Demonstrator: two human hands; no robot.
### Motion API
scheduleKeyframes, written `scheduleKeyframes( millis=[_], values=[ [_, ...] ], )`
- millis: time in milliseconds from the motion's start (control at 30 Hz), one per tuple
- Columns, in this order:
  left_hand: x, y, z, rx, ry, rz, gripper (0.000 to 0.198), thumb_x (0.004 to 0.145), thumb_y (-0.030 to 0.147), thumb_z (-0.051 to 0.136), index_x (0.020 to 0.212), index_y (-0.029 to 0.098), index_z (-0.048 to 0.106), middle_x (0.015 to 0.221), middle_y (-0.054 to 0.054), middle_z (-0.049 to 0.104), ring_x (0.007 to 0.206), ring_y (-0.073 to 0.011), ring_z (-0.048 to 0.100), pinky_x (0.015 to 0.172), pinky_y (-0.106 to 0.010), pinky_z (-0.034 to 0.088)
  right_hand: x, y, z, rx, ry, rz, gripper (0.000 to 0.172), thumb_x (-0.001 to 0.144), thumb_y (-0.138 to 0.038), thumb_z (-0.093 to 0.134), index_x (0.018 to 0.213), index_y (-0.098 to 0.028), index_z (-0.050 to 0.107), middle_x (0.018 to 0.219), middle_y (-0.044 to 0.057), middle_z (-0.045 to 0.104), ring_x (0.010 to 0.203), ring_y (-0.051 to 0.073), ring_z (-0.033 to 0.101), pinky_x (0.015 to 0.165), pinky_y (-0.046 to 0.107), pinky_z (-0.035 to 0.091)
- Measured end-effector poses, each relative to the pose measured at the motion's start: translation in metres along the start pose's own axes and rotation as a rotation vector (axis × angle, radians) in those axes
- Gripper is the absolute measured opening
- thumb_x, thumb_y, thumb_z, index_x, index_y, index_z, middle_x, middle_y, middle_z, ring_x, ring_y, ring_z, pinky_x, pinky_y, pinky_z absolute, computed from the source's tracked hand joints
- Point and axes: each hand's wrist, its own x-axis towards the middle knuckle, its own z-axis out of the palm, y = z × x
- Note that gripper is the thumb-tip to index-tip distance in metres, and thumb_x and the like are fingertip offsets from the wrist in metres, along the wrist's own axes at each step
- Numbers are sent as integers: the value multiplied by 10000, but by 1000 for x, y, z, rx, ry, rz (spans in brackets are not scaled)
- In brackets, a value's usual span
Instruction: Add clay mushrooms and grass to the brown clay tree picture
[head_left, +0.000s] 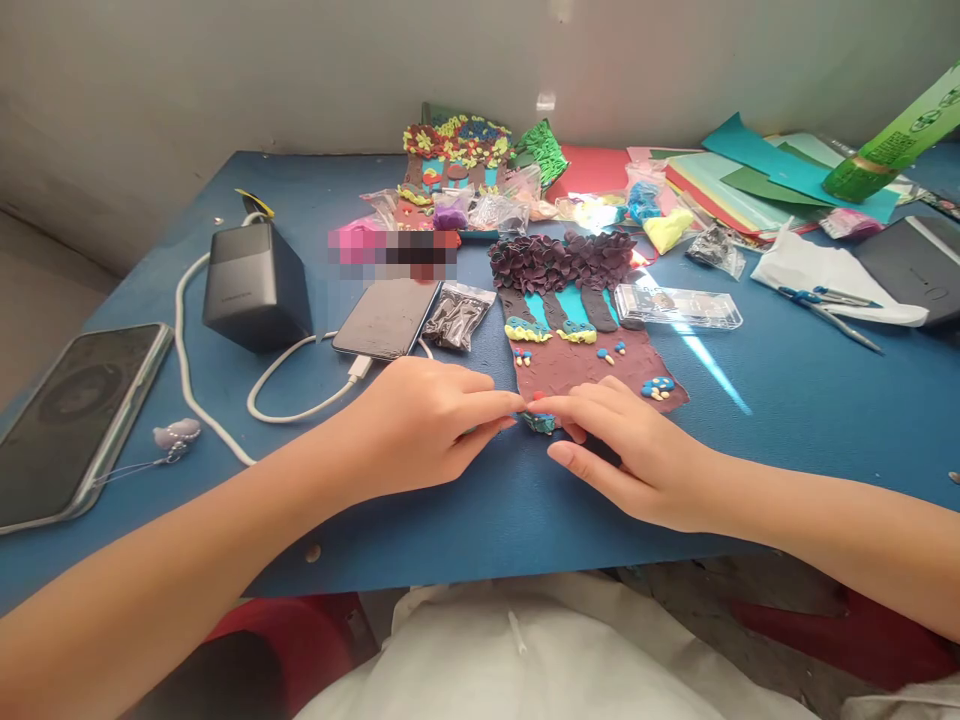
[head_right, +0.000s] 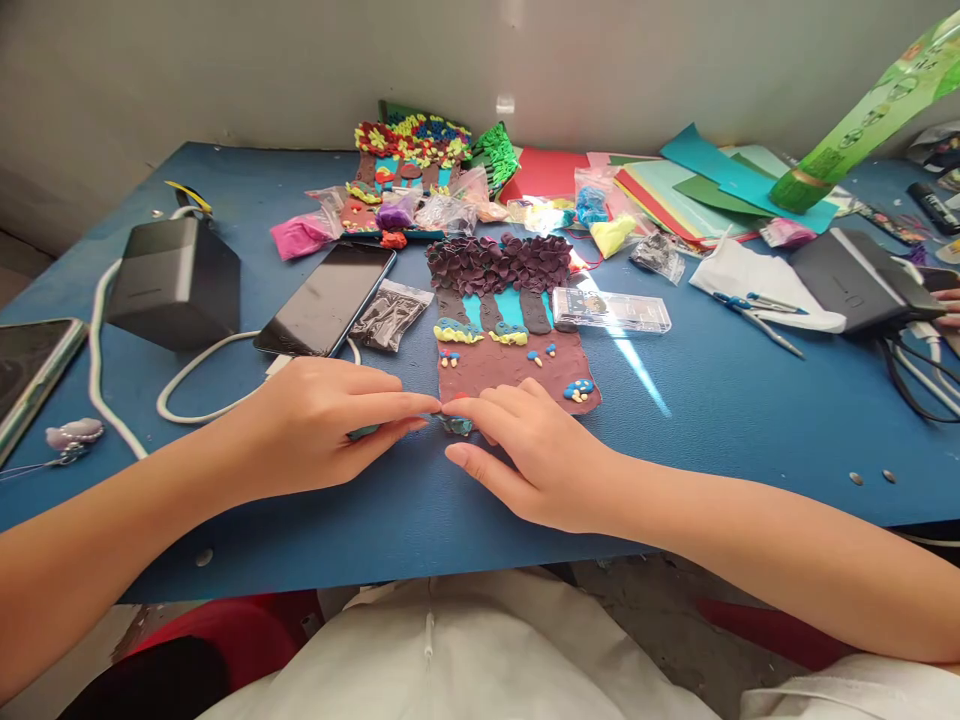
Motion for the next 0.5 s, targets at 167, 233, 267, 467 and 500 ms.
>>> scheduleKeyframes(
  millis=[167,233,267,467,500],
  values=[
    [0,-1,1,22,21,28,199,918,171,501,1005,172,680,682,17,696,556,-129,613,486,-260,359,2,-1,0,1,-37,2,295,1002,-293,410,1188,-117,556,912,86,648,857,190,575,735,316,370],
    [1,-1,2,61,24,57,200,921,167,489,950,170,687,651,17,677,532,-126,591,482,-260,361,2,-1,1,-29,-39,-3,300,1004,-290,402,1196,-117,554,935,92,647,860,195,573,735,322,366],
    [2,-1,2,81,30,71,208,921,162,483,922,168,690,633,17,663,520,-125,578,481,-261,361,2,-2,1,-44,-42,-7,302,1005,-290,397,1200,-119,552,943,94,647,859,198,572,733,324,366],
    [4,0,2,130,64,89,233,913,142,473,853,164,697,579,17,602,505,-134,553,464,-273,360,3,-3,1,29,-38,88,333,995,-307,408,1248,-105,484,865,67,639,780,186,570,725,323,395],
    [4,0,2,117,62,83,232,915,144,471,863,164,696,591,16,612,513,-134,560,465,-273,362,3,-3,0,44,-34,99,337,993,-307,410,1250,-100,478,842,59,631,765,183,568,719,322,399]
  ],
)
